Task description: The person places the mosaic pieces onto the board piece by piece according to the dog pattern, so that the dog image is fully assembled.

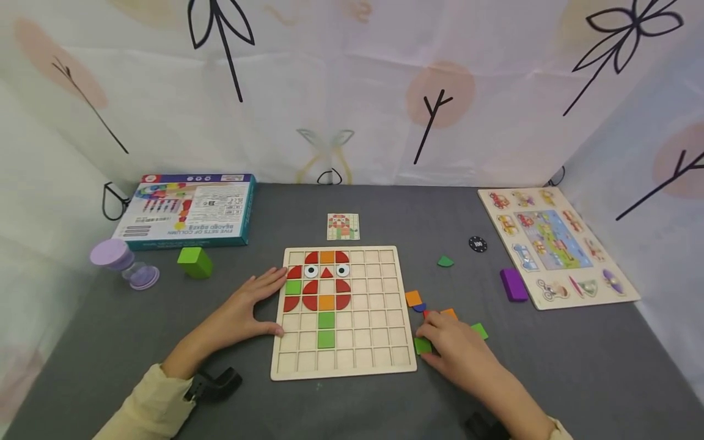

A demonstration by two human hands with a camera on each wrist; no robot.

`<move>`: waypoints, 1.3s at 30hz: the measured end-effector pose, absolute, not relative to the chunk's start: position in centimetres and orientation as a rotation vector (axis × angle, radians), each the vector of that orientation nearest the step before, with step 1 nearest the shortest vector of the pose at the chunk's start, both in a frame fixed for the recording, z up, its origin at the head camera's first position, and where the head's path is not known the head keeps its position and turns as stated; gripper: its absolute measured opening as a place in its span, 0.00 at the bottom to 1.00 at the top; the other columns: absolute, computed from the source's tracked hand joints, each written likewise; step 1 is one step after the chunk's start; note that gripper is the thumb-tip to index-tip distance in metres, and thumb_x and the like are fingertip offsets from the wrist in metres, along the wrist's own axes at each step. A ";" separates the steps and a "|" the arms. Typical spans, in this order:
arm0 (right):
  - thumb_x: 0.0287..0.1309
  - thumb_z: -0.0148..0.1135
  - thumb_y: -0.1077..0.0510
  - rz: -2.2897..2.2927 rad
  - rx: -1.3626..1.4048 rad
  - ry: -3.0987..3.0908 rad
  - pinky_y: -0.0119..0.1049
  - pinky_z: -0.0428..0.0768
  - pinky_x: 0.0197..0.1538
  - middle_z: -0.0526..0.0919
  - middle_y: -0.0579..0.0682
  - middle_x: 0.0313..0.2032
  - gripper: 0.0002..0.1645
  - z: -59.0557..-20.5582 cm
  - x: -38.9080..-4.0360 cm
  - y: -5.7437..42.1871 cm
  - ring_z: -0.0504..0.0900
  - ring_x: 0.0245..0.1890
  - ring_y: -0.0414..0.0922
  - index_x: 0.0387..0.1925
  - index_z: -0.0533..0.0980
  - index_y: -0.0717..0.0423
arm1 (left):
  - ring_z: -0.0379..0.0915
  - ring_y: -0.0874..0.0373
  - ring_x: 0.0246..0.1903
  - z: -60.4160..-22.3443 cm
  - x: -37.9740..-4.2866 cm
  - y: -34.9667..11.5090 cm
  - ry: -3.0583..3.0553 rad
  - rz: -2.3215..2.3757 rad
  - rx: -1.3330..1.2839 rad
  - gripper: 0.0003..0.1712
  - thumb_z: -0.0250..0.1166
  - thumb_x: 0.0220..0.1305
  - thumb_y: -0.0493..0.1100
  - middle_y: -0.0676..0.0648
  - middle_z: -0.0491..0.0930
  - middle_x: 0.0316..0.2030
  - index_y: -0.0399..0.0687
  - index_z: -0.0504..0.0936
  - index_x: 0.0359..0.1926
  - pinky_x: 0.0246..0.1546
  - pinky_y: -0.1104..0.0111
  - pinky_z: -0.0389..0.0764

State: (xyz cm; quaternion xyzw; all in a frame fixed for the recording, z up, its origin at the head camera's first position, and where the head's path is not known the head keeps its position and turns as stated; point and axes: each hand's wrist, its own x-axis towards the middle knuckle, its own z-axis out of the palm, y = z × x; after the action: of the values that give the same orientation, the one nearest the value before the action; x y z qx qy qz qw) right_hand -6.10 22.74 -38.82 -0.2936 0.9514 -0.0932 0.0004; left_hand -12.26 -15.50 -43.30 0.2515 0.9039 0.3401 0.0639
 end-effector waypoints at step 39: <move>0.47 0.65 0.50 -0.352 -1.365 2.738 0.27 0.74 0.31 0.72 0.39 0.31 0.13 -38.9 -6.6 9.4 0.70 0.30 0.35 0.37 0.77 0.46 | 0.41 0.54 0.67 -43.3 -12.4 -15.6 2.715 1.043 0.782 0.57 0.70 0.35 0.62 0.51 0.52 0.66 0.46 0.57 0.65 0.64 0.51 0.42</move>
State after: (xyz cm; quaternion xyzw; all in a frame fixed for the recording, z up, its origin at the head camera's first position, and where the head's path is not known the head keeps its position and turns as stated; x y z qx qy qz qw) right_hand -6.65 9.44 -38.90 -0.4430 0.8887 -0.1142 0.0310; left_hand -12.39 -15.56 -43.33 0.2590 0.8996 0.3455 0.0647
